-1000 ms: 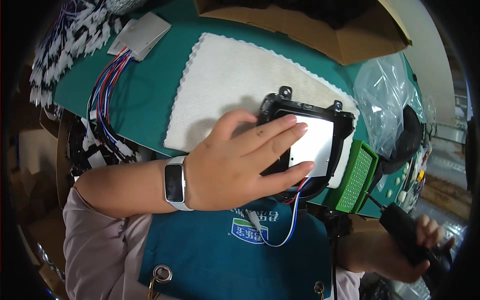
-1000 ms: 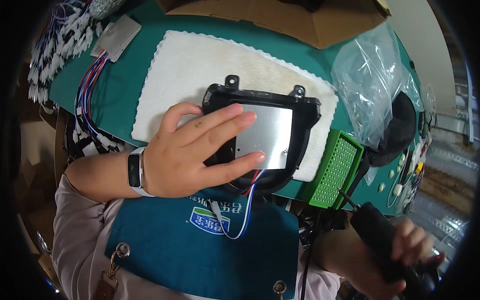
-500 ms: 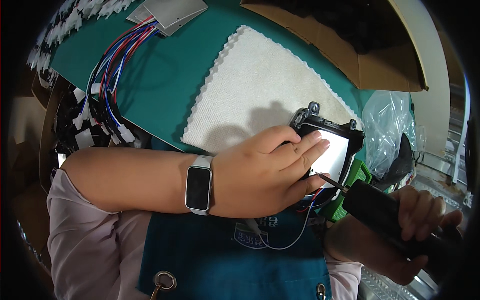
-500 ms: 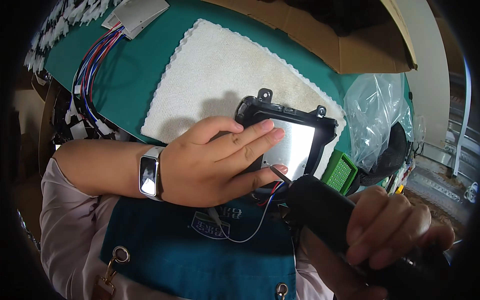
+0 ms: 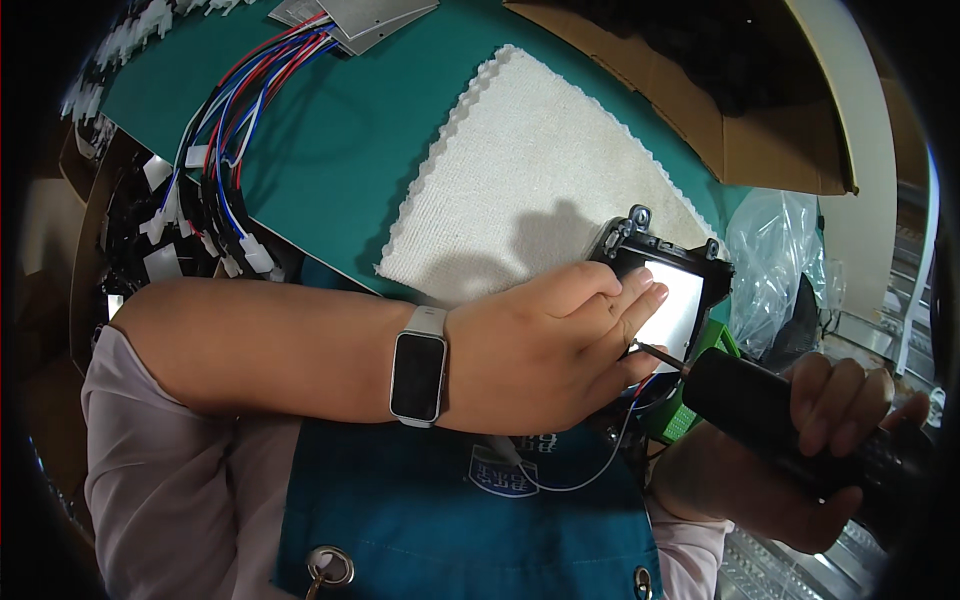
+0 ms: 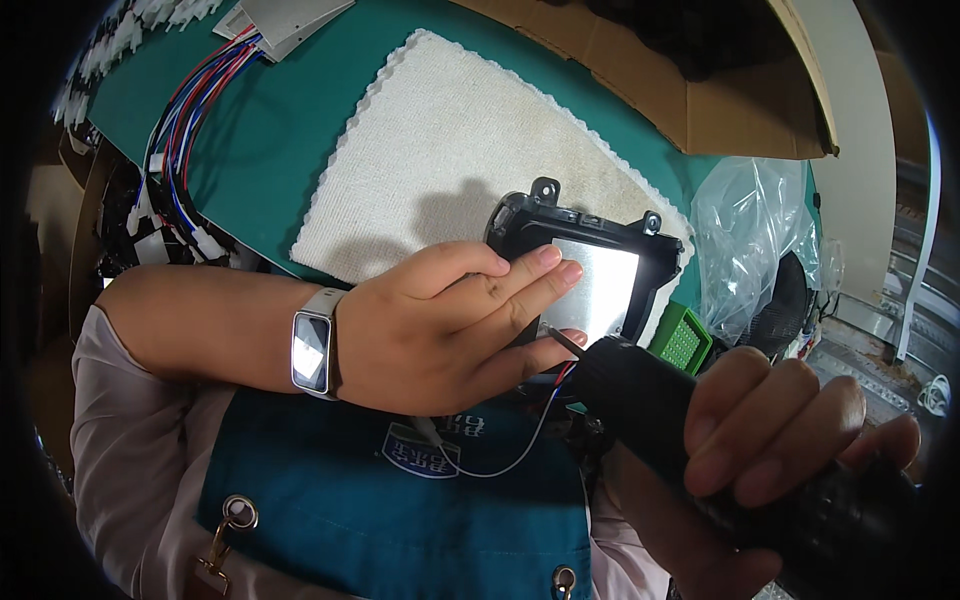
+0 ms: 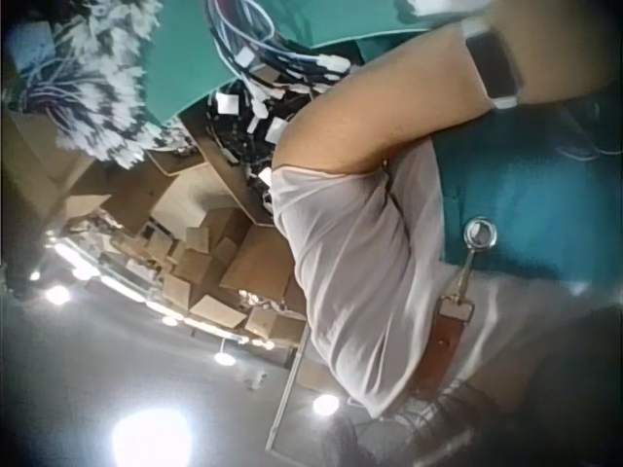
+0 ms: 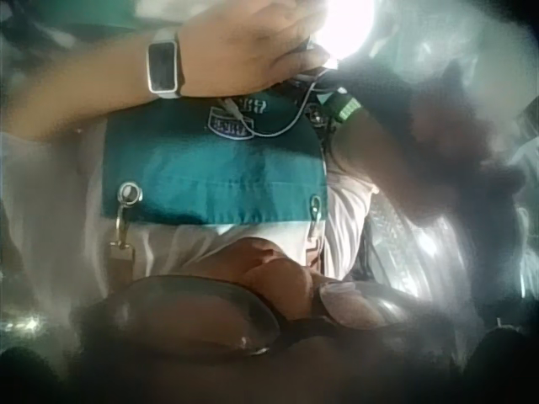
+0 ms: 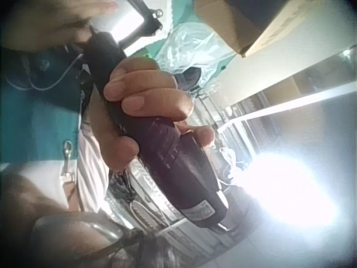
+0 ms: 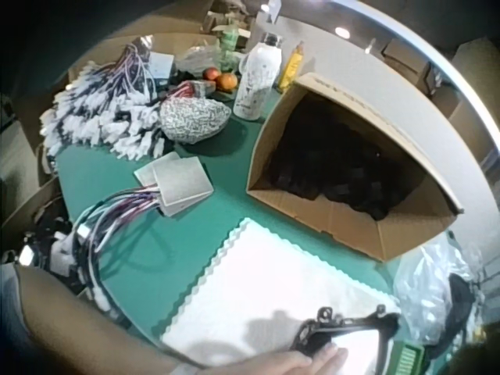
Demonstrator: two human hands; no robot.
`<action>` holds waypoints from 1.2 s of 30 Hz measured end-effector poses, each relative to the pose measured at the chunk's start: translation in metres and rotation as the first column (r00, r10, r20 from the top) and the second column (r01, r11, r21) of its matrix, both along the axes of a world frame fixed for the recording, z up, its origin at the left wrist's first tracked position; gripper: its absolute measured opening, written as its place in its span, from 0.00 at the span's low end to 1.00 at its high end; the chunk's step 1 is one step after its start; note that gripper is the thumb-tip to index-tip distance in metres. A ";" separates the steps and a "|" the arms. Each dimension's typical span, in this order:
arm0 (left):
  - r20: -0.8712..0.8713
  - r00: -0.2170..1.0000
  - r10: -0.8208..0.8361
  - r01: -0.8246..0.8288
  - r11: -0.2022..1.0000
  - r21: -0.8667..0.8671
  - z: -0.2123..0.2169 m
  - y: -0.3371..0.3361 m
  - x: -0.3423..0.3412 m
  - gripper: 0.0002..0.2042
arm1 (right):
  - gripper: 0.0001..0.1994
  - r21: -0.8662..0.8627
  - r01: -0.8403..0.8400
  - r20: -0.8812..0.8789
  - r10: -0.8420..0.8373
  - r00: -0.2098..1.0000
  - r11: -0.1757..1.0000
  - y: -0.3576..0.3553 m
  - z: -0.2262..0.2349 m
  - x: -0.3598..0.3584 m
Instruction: The person assembles car headlight units on a workbench. They insert clear plastic lenses into black housings, place metal reflectors inside, and secure the components using a power screwdriver. The person handles multiple headlight units, repeatedly inserting parts and fastening them.
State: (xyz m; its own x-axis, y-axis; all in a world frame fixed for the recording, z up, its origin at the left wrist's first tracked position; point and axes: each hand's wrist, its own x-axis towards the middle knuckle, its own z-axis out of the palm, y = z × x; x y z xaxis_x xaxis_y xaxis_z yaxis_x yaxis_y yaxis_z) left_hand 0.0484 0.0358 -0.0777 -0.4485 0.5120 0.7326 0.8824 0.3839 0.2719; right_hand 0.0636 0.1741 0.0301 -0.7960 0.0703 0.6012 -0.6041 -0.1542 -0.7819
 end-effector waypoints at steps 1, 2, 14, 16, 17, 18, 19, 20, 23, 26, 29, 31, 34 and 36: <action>-0.001 1.000 -0.002 0.002 1.000 0.002 0.000 0.000 0.000 0.06 | 0.23 0.012 0.030 -0.003 -0.030 1.000 0.999 -0.002 -0.001 -0.001; -0.002 1.000 -0.004 0.004 1.000 0.005 -0.001 -0.001 0.001 0.06 | 0.23 0.023 0.060 -0.005 -0.060 0.998 0.998 -0.006 -0.002 -0.003; -0.015 1.000 0.023 -0.023 0.999 0.040 -0.007 0.002 0.006 0.06 | 0.31 -0.005 -0.269 -0.008 0.269 0.963 0.963 -0.011 -0.012 -0.017; -0.030 0.999 0.016 -0.015 0.999 0.028 -0.007 0.002 0.006 0.06 | 0.32 0.044 -0.363 -0.022 0.364 0.931 0.931 -0.007 -0.013 -0.020; -0.039 0.999 0.005 -0.005 1.000 0.008 -0.006 0.001 0.005 0.06 | 0.33 0.088 -0.392 -0.019 0.395 0.919 0.916 -0.003 -0.011 -0.021; -0.049 0.999 -0.008 0.008 1.000 -0.013 -0.005 -0.001 0.005 0.06 | 0.34 0.117 -0.394 -0.015 0.398 0.917 0.912 -0.001 -0.011 -0.021; -0.031 0.999 -0.026 0.025 1.000 -0.009 -0.005 -0.002 0.004 0.07 | 0.35 0.144 -0.400 -0.014 0.406 0.914 0.905 0.001 -0.012 -0.023; -0.022 0.999 -0.046 0.045 0.999 -0.009 -0.004 -0.003 0.002 0.08 | 0.36 0.156 -0.380 -0.024 0.388 0.921 0.912 0.003 -0.012 -0.025; 0.045 0.995 -0.094 0.097 0.992 -0.076 0.002 -0.005 -0.003 0.15 | 0.34 0.072 -0.158 -0.050 0.162 0.986 0.985 0.007 0.020 -0.007; 0.154 0.982 -0.110 0.137 0.974 -0.178 0.013 -0.008 -0.004 0.21 | 0.28 -0.040 0.233 -0.081 -0.235 0.969 0.972 0.065 0.065 0.013; 0.282 0.949 -0.142 0.237 0.911 -0.338 0.039 -0.022 -0.003 0.27 | 0.27 0.218 0.715 0.156 -0.747 0.647 0.665 0.145 0.069 0.038; 0.398 0.886 -0.238 0.384 0.858 -0.342 0.063 -0.026 -0.002 0.25 | 0.28 0.364 0.748 0.244 -0.832 0.498 0.555 0.186 0.037 0.037; 0.369 0.888 -0.275 0.388 0.879 -0.279 0.083 -0.010 0.007 0.21 | 0.31 0.875 0.463 0.004 -0.959 0.284 0.141 0.250 -0.011 0.059; 0.151 0.938 -0.312 0.345 0.885 -0.312 0.062 0.011 0.012 0.20 | 0.32 0.896 0.443 -0.185 -0.928 0.322 -0.025 0.286 -0.059 0.073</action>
State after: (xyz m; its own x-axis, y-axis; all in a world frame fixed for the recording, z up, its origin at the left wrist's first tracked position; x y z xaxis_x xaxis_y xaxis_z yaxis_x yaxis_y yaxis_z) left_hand 0.0609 0.0466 -0.0154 -0.2707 0.8459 0.4596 0.9502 0.1581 0.2685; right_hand 0.1368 0.4597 -0.0294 -0.7283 0.5144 0.4526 0.3914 0.8545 -0.3414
